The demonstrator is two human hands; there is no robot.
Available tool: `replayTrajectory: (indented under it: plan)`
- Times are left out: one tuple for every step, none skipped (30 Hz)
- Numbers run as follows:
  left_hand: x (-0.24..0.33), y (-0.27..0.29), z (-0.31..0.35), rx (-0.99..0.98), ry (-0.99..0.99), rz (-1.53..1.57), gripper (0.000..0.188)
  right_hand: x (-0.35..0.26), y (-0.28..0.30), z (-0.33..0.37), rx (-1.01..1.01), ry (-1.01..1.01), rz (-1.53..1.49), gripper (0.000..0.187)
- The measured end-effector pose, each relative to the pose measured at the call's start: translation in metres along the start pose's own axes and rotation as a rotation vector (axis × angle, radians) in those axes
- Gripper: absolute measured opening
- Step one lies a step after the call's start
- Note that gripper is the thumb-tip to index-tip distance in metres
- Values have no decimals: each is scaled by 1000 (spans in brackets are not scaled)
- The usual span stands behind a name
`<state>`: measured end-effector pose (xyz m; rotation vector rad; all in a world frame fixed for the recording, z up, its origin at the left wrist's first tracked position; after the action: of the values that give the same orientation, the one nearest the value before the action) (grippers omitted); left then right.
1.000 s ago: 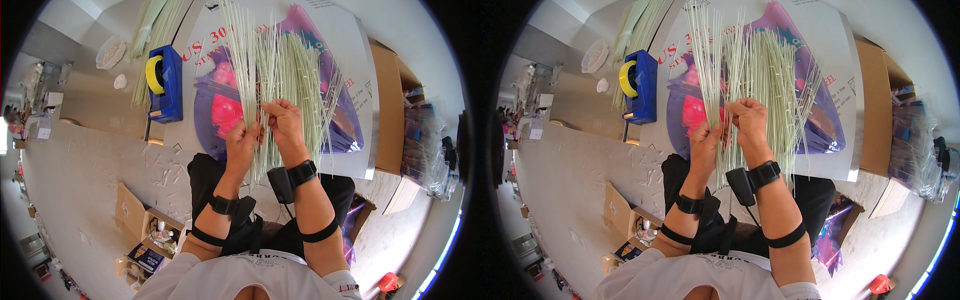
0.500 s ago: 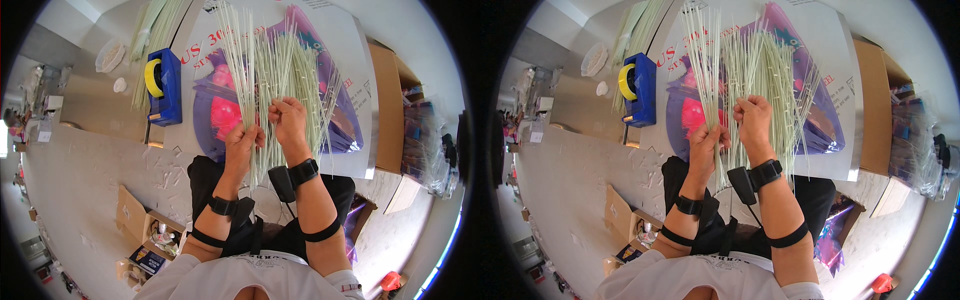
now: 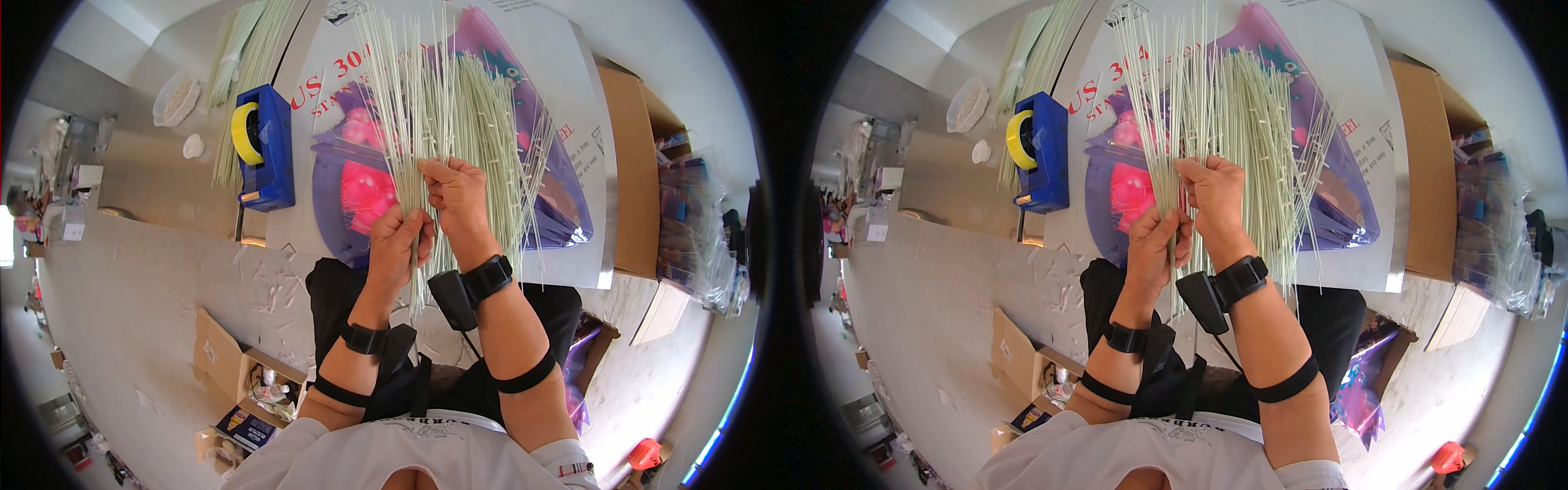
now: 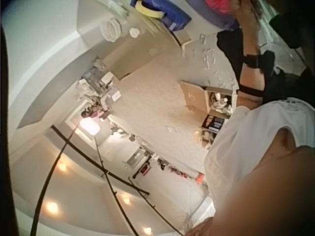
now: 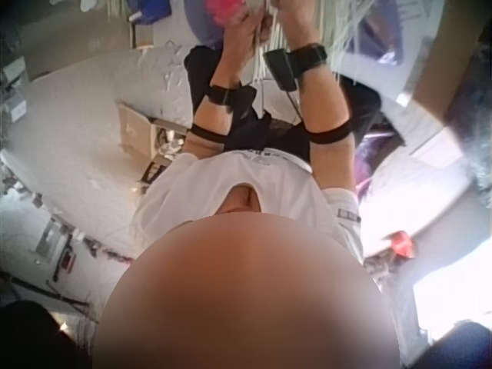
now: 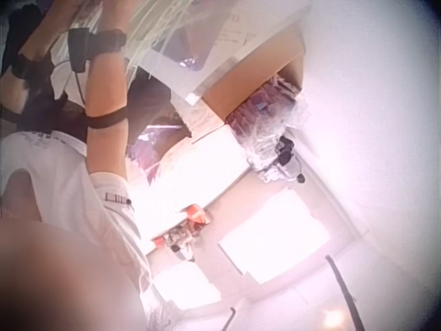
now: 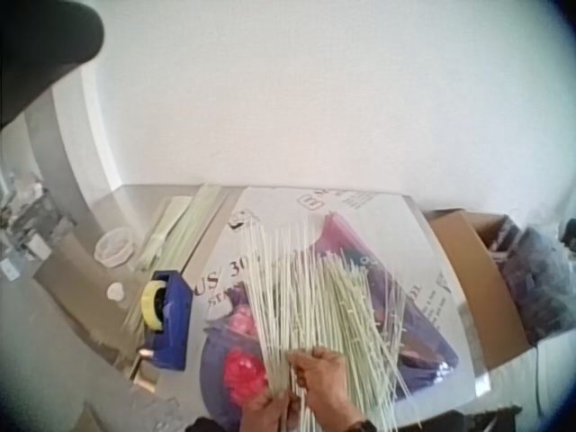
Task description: The recorder is assembling and bundling thin rods or stems, then placing them into a printed art sleeve.
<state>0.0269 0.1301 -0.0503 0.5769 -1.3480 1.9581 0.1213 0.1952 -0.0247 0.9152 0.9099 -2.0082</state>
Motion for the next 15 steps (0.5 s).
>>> replayTrajectory:
  plan:
    - [0,-1,0,-3,1,-1,21,-1,1,-1,2,2,-2,15]
    - [1,-1,0,12,0,-8,21,-1,1,0,-7,1,-11,15]
    - [1,0,1,27,-2,-14,21,-2,0,0,-15,-1,-19,14]
    - [1,-1,0,25,-1,-16,21,-2,0,0,-15,0,-21,14]
    - [0,0,0,31,-3,-25,21,-1,1,0,-5,-3,-30,14]
    - [0,1,-1,37,-4,-34,21,0,2,0,5,-5,-39,13]
    - [-1,1,-1,36,-3,-36,21,0,3,0,6,-4,-40,13]
    - [1,1,0,34,-14,-45,21,0,3,1,7,-12,-60,12]
    - [2,1,0,33,-26,-55,21,0,3,2,8,-20,-80,11]
    - [2,1,0,33,-26,-58,21,0,2,3,7,-21,-83,11]
    - [2,1,0,34,-41,-61,21,-1,3,4,17,-15,-66,10]
    - [3,0,0,34,-56,-63,21,-1,3,5,27,-8,-50,9]
    - [3,0,1,32,-55,-66,21,0,4,4,29,-8,-52,9]
    - [3,0,1,39,-55,-72,21,-1,4,4,23,9,-54,8]
    - [3,-1,1,46,-55,-78,22,-2,3,4,17,26,-55,8]
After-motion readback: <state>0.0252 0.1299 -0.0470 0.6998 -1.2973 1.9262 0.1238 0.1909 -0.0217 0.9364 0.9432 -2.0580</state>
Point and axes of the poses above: each hand's wrist, its own z-axis away from the middle knuckle, its own y-axis out of the back of the hand, x = y × z, the point moved 8 cm from there along -z, towards the middle knuckle, and after that the axes turned 12 degrees about x, right-handed, at the moved point
